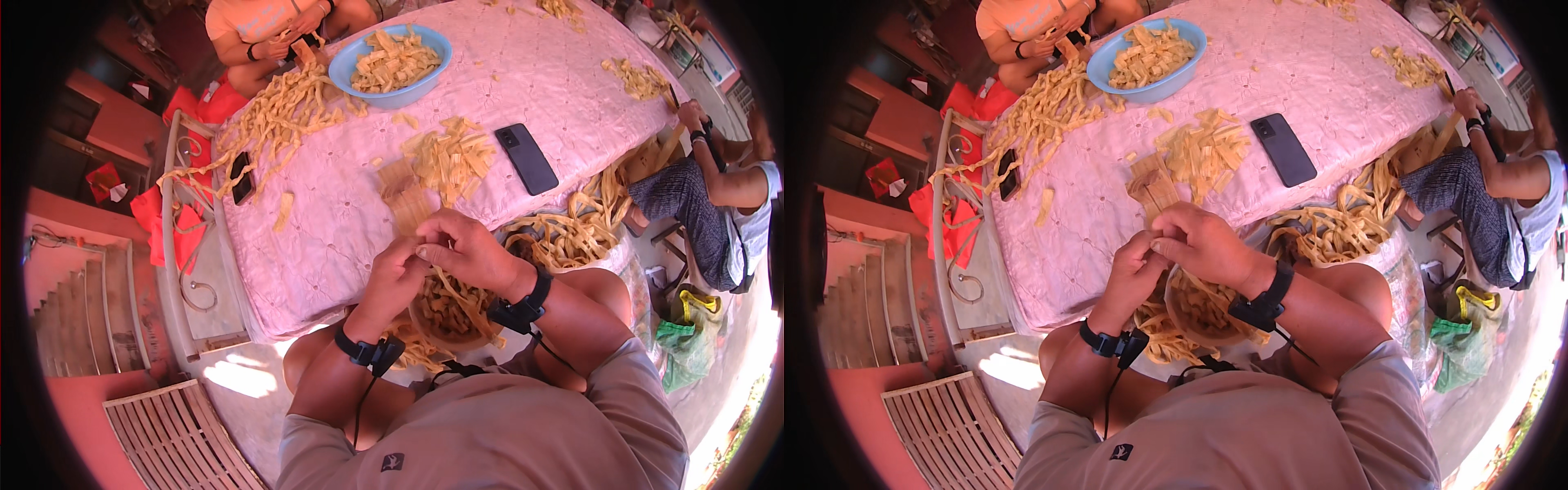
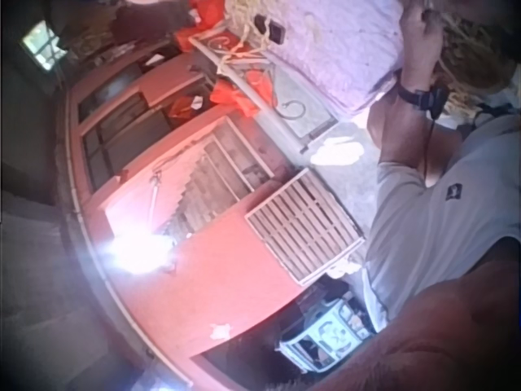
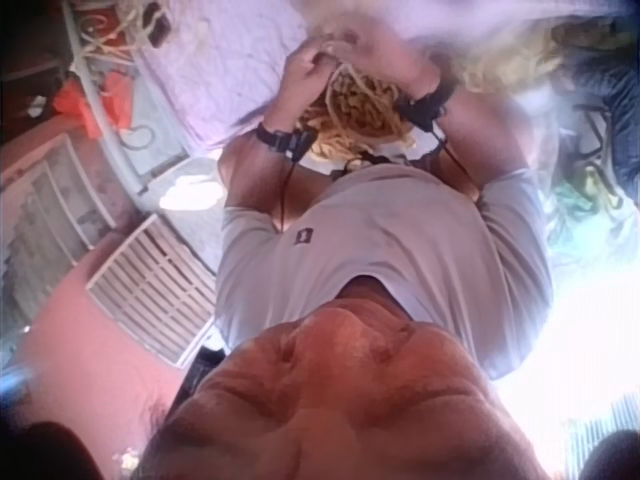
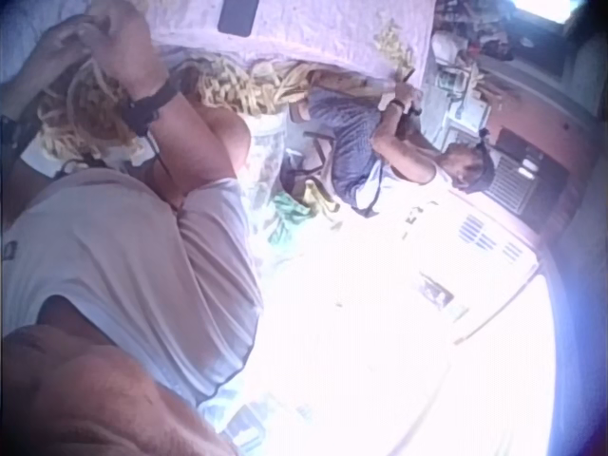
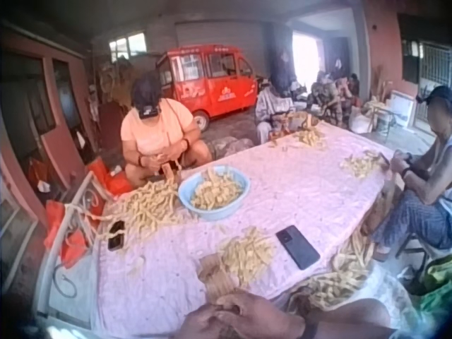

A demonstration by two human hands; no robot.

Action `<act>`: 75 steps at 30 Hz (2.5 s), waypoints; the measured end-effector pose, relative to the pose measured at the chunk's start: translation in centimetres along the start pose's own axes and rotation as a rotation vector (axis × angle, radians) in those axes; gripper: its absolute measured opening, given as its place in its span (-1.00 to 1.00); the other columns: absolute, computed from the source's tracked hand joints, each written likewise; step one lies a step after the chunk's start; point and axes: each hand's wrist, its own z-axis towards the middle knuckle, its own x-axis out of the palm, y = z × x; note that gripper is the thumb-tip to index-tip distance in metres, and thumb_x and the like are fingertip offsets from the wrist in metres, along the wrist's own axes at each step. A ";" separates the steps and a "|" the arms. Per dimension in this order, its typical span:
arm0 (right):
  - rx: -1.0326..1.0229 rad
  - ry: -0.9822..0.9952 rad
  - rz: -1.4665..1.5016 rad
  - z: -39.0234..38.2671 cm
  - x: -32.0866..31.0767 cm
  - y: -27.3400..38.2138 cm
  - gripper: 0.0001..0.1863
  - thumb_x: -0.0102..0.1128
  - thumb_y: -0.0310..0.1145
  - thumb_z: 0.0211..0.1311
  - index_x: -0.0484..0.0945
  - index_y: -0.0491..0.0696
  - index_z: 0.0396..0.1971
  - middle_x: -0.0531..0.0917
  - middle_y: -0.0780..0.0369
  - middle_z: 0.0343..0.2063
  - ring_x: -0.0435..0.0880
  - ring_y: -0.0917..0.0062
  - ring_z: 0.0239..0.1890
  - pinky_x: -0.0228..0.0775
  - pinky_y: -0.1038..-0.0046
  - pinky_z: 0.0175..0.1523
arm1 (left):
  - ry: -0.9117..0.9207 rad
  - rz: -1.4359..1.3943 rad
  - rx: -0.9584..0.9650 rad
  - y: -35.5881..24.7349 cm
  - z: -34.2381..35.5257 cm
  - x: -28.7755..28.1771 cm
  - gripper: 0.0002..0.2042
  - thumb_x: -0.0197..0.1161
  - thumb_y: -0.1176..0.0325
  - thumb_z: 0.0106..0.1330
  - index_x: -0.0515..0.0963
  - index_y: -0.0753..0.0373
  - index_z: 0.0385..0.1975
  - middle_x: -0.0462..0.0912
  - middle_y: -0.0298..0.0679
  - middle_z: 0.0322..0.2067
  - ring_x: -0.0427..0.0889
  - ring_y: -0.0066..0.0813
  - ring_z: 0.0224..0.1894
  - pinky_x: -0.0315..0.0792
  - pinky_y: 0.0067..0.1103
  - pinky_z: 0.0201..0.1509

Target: The person separates and prepares thin yellow strips of banana by hand, picking them from a wooden bowl and placing them onto a pile on a table.

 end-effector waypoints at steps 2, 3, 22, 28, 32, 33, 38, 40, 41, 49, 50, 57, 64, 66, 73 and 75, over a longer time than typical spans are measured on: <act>0.054 -0.057 0.069 0.0 0.0 -0.6 -0.83 0.23 -0.42 0.18 0.51 -0.13 -0.26 0.56 0.20 -0.44 0.56 0.54 -0.37 0.41 0.47 -0.27 | -0.043 -0.136 -0.053 -0.2 0.2 -0.1 -0.89 0.06 0.52 0.39 0.47 0.32 -0.15 0.54 -0.35 -0.33 0.46 -0.67 -0.34 0.39 -0.69 -0.18; 0.106 -0.074 0.111 -0.1 -0.2 -1.7 -0.80 0.21 -0.39 0.22 0.50 -0.14 -0.22 0.55 0.19 -0.42 0.55 0.56 -0.34 0.41 0.49 -0.24 | -0.070 -0.291 -0.067 -0.1 0.3 -0.4 -0.88 0.06 0.53 0.38 0.45 0.31 -0.14 0.57 -0.29 -0.31 0.53 -0.62 -0.31 0.43 -0.66 -0.16; 0.296 0.475 0.063 -0.2 -1.7 0.8 -0.71 -0.15 -0.32 0.35 0.52 -0.18 -0.17 0.71 0.17 -0.24 0.66 0.41 -0.14 0.40 0.43 0.05 | 0.066 -0.311 -0.275 -0.9 1.2 -2.0 -0.78 0.02 0.20 0.47 0.40 0.24 -0.14 0.43 -0.42 -0.37 0.44 -0.69 -0.34 0.37 -0.71 -0.18; 0.263 0.467 0.053 -0.6 -0.5 -1.0 -0.66 -0.17 -0.25 0.36 0.51 -0.17 -0.13 0.66 0.05 -0.23 0.63 0.22 -0.11 0.40 0.34 0.04 | 0.145 -0.412 -0.433 0.3 1.3 -1.4 -0.80 0.11 0.25 0.43 0.39 0.23 -0.12 0.46 -0.38 -0.40 0.37 -0.74 -0.58 0.25 -0.76 -0.57; 0.256 0.434 -0.079 -1.0 -0.5 -1.1 -0.64 -0.13 -0.18 0.36 0.48 -0.18 -0.16 0.61 -0.07 -0.23 0.58 0.06 -0.12 0.39 0.22 -0.01 | 0.076 -0.373 -0.386 0.9 1.4 -1.2 -0.83 0.11 0.29 0.43 0.40 0.22 -0.14 0.46 -0.38 -0.43 0.33 -0.74 -0.63 0.19 -0.75 -0.61; 0.234 0.423 -0.099 -1.1 -0.4 -1.3 -0.64 -0.13 -0.19 0.36 0.48 -0.18 -0.17 0.61 -0.07 -0.25 0.58 0.03 -0.14 0.39 0.19 -0.03 | 0.052 -0.327 -0.356 1.1 1.4 -0.8 -0.84 0.11 0.30 0.43 0.40 0.22 -0.14 0.46 -0.38 -0.45 0.32 -0.75 -0.64 0.17 -0.75 -0.62; 0.223 0.353 -0.194 -1.4 0.3 -2.1 -0.66 -0.13 -0.21 0.35 0.48 -0.19 -0.22 0.60 -0.09 -0.31 0.57 -0.01 -0.20 0.39 0.12 -0.09 | 0.024 -0.369 -0.456 0.5 1.5 -0.6 -0.85 0.09 0.34 0.42 0.41 0.24 -0.12 0.48 -0.37 -0.45 0.31 -0.78 -0.64 0.17 -0.76 -0.63; 0.216 0.342 -0.175 -1.4 0.4 -2.0 -0.69 -0.12 -0.23 0.34 0.49 -0.18 -0.25 0.61 -0.09 -0.33 0.58 -0.01 -0.21 0.38 0.10 -0.10 | 0.046 -0.384 -0.489 0.2 1.5 -0.6 -0.85 0.09 0.34 0.41 0.42 0.23 -0.13 0.49 -0.38 -0.42 0.30 -0.80 -0.64 0.18 -0.77 -0.63; 0.213 0.345 -0.171 -1.3 0.3 -1.3 -0.69 -0.12 -0.23 0.34 0.49 -0.18 -0.25 0.61 -0.09 -0.33 0.58 -0.01 -0.21 0.38 0.10 -0.10 | 0.041 -0.381 -0.491 0.3 1.5 -0.9 -0.85 0.09 0.34 0.41 0.42 0.23 -0.13 0.49 -0.38 -0.42 0.30 -0.80 -0.64 0.18 -0.77 -0.63; 0.221 0.363 -0.194 -1.1 0.1 0.6 -0.67 -0.09 -0.21 0.29 0.51 -0.20 -0.39 0.60 -0.08 -0.40 0.57 -0.01 -0.26 0.39 0.11 -0.11 | -0.018 -0.233 -0.411 0.5 1.8 -2.0 -0.89 0.10 0.36 0.39 0.45 0.19 -0.16 0.46 -0.49 -0.45 0.29 -0.85 -0.57 0.15 -0.80 -0.60; 0.222 0.365 -0.192 -1.1 0.2 0.6 -0.67 -0.09 -0.21 0.29 0.51 -0.20 -0.39 0.60 -0.08 -0.40 0.57 -0.01 -0.26 0.39 0.11 -0.11 | -0.019 -0.234 -0.414 0.4 1.8 -2.0 -0.89 0.10 0.36 0.39 0.45 0.19 -0.16 0.46 -0.49 -0.45 0.29 -0.85 -0.57 0.15 -0.80 -0.60; 0.275 0.246 -0.100 -0.1 0.3 -1.3 -0.70 0.00 -0.25 0.27 0.52 -0.21 -0.42 0.59 -0.05 -0.47 0.58 0.03 -0.35 0.39 0.18 -0.22 | -0.175 -0.211 -0.334 1.5 2.7 -2.0 -0.90 0.12 0.38 0.38 0.45 0.20 -0.19 0.42 -0.50 -0.46 0.28 -0.84 -0.52 0.16 -0.81 -0.47; 0.190 -0.056 0.034 1.2 0.3 -4.3 -0.90 0.14 -0.46 0.20 0.47 -0.18 -0.37 0.56 0.16 -0.56 0.56 0.50 -0.49 0.38 0.44 -0.35 | -0.220 -0.358 -0.264 1.3 3.5 -2.4 -0.93 0.14 0.40 0.35 0.42 0.14 -0.24 0.35 -0.54 -0.57 0.22 -0.83 -0.59 0.10 -0.78 -0.54; 0.181 -0.099 0.053 1.7 0.5 -5.0 -0.90 0.14 -0.48 0.20 0.46 -0.18 -0.35 0.57 0.17 -0.55 0.57 0.50 -0.49 0.38 0.44 -0.36 | -0.191 -0.341 -0.243 1.5 3.6 -2.3 -0.93 0.14 0.39 0.35 0.42 0.14 -0.23 0.36 -0.54 -0.57 0.23 -0.82 -0.57 0.12 -0.77 -0.52; 0.158 -0.219 0.010 2.6 1.3 -6.2 -0.87 0.11 -0.51 0.19 0.42 -0.17 -0.27 0.58 0.14 -0.53 0.59 0.45 -0.48 0.39 0.42 -0.35 | -0.307 -0.292 -0.209 2.8 4.4 -1.6 -0.91 0.16 0.40 0.33 0.47 0.21 -0.24 0.39 -0.52 -0.55 0.24 -0.83 -0.53 0.13 -0.76 -0.49; 0.170 -0.226 -0.033 2.8 1.5 -6.2 -0.87 0.10 -0.51 0.19 0.42 -0.17 -0.27 0.58 0.13 -0.53 0.59 0.43 -0.48 0.40 0.42 -0.35 | -0.316 -0.292 -0.227 2.9 4.7 -1.6 -0.91 0.16 0.40 0.34 0.48 0.23 -0.24 0.39 -0.51 -0.54 0.26 -0.82 -0.51 0.15 -0.76 -0.46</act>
